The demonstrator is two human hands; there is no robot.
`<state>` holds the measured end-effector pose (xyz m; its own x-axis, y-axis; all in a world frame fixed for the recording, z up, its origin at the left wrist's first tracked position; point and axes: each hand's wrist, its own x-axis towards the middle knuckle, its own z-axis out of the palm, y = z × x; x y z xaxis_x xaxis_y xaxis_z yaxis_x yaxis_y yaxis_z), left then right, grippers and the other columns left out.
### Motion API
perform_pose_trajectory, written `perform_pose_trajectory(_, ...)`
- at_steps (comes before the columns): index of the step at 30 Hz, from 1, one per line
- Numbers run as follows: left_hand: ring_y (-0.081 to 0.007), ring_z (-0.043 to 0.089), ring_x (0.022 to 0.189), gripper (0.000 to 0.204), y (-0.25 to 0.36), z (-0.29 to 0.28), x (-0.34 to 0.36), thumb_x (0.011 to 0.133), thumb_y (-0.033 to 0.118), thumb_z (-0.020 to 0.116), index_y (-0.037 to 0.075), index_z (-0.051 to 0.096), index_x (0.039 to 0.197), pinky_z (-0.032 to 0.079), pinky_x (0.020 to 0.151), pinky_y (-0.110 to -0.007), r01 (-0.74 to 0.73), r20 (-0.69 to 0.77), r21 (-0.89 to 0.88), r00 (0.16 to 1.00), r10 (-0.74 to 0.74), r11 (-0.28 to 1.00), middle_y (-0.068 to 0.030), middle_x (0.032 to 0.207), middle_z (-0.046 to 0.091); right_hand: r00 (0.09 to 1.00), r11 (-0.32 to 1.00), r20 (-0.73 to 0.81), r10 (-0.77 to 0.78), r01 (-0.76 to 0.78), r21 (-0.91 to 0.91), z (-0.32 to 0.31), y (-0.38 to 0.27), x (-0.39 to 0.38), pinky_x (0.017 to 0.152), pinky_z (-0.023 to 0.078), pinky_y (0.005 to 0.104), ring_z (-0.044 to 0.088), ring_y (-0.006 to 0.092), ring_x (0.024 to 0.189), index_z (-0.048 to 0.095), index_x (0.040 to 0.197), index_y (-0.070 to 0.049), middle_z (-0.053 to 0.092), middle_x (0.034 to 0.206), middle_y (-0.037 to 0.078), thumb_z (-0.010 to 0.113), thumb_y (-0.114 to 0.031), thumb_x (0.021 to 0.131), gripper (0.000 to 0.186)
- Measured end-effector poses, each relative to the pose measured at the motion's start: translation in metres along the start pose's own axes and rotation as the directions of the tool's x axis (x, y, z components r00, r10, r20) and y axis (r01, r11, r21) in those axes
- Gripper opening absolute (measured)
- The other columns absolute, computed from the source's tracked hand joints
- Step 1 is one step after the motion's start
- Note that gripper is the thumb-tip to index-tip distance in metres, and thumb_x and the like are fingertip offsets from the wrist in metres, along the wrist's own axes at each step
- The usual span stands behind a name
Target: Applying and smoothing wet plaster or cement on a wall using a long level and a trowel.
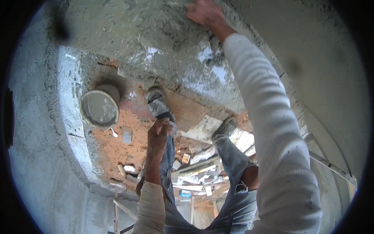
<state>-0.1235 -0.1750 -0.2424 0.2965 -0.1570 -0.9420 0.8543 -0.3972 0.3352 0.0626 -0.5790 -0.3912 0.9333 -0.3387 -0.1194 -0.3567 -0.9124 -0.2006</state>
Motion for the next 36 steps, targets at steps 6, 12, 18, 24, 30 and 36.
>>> perform_pose_trajectory(6, -0.0194, 0.063, 0.101, 0.033, 0.003, -0.017, -0.006, 0.101, 0.022, 0.057, -0.001, 0.061, 0.125, 0.048, 0.092, -0.033, -0.029, 0.001, 0.102, 1.000, 0.029, 0.994, -0.0104, 0.110, 0.066, 0.924, 0.987, 0.355, -0.142, 0.161, -0.025, -0.049, -0.018, -0.050, 0.054, 0.052, 0.0439, 0.060, 0.0210, 0.051, 0.071, 0.107, -0.009, 0.067, 0.069, 0.012, 0.041, -0.051, 0.101, 0.052)
perform_pose_trajectory(12, -0.0183, 0.063, 0.101, 0.033, 0.005, 0.000, -0.002, 0.100, 0.021, 0.059, -0.001, 0.061, 0.124, 0.048, 0.093, -0.033, 0.010, 0.017, 0.059, 1.000, -0.011, 0.998, -0.0105, 0.112, 0.066, 0.941, 0.945, 0.305, -0.148, 0.225, -0.236, -0.061, 0.011, -0.001, 0.047, 0.049, 0.0370, 0.053, 0.0141, 0.047, 0.067, 0.108, -0.014, 0.059, 0.060, 0.007, 0.042, -0.042, 0.102, 0.038)
perform_pose_trajectory(18, -0.0146, 0.063, 0.090, 0.030, -0.017, -0.036, -0.004, 0.100, 0.017, 0.060, -0.001, 0.063, 0.123, 0.049, 0.085, -0.029, -0.054, -0.100, -0.031, 0.994, 0.050, 0.998, -0.0074, 0.100, 0.067, 0.796, 0.917, 0.520, -0.310, 0.395, -0.058, -0.048, -0.034, -0.074, 0.084, 0.055, 0.0458, 0.070, 0.0295, 0.089, 0.068, 0.116, -0.021, 0.071, 0.092, 0.012, 0.044, -0.042, 0.100, 0.036)
perform_pose_trajectory(24, -0.0127, 0.064, 0.078, 0.025, 0.028, -0.063, -0.005, 0.098, 0.021, 0.061, -0.002, 0.070, 0.093, 0.051, 0.072, -0.031, -0.226, -0.317, -0.081, 0.929, 0.190, 0.971, -0.0066, 0.087, 0.071, 0.864, 0.945, 0.497, -0.075, 0.220, -0.240, -0.085, 0.031, -0.129, 0.071, 0.056, 0.0504, 0.070, 0.0390, 0.083, 0.062, 0.117, -0.016, 0.072, 0.092, 0.018, 0.042, -0.052, 0.101, 0.044)
perform_pose_trajectory(30, -0.0212, 0.066, 0.080, 0.031, 0.008, -0.209, 0.088, 0.086, 0.024, 0.066, -0.003, 0.070, 0.100, 0.051, 0.071, -0.038, -0.232, -0.658, 0.480, 0.543, 0.522, 0.846, -0.0148, 0.085, 0.072, 0.930, 0.933, 0.136, 0.341, -0.318, -0.169, -0.097, -0.001, -0.202, 0.069, 0.055, 0.0419, 0.071, 0.0306, 0.074, 0.067, 0.115, -0.011, 0.071, 0.081, 0.016, 0.055, -0.049, 0.099, 0.043)
perform_pose_trajectory(36, -0.0254, 0.072, 0.102, 0.031, 0.002, -0.377, 0.173, 0.086, 0.037, 0.063, 0.019, 0.075, 0.109, 0.058, 0.083, -0.038, 0.418, -0.393, 0.908, 0.815, 0.426, 0.039, -0.0072, 0.110, 0.074, 0.874, 0.610, 0.207, 0.440, -0.460, 0.646, -0.057, -0.026, -0.276, 0.068, 0.048, 0.0285, 0.060, 0.0127, 0.076, 0.069, 0.104, 0.000, 0.070, 0.086, 0.008, 0.067, -0.022, 0.097, 0.023)
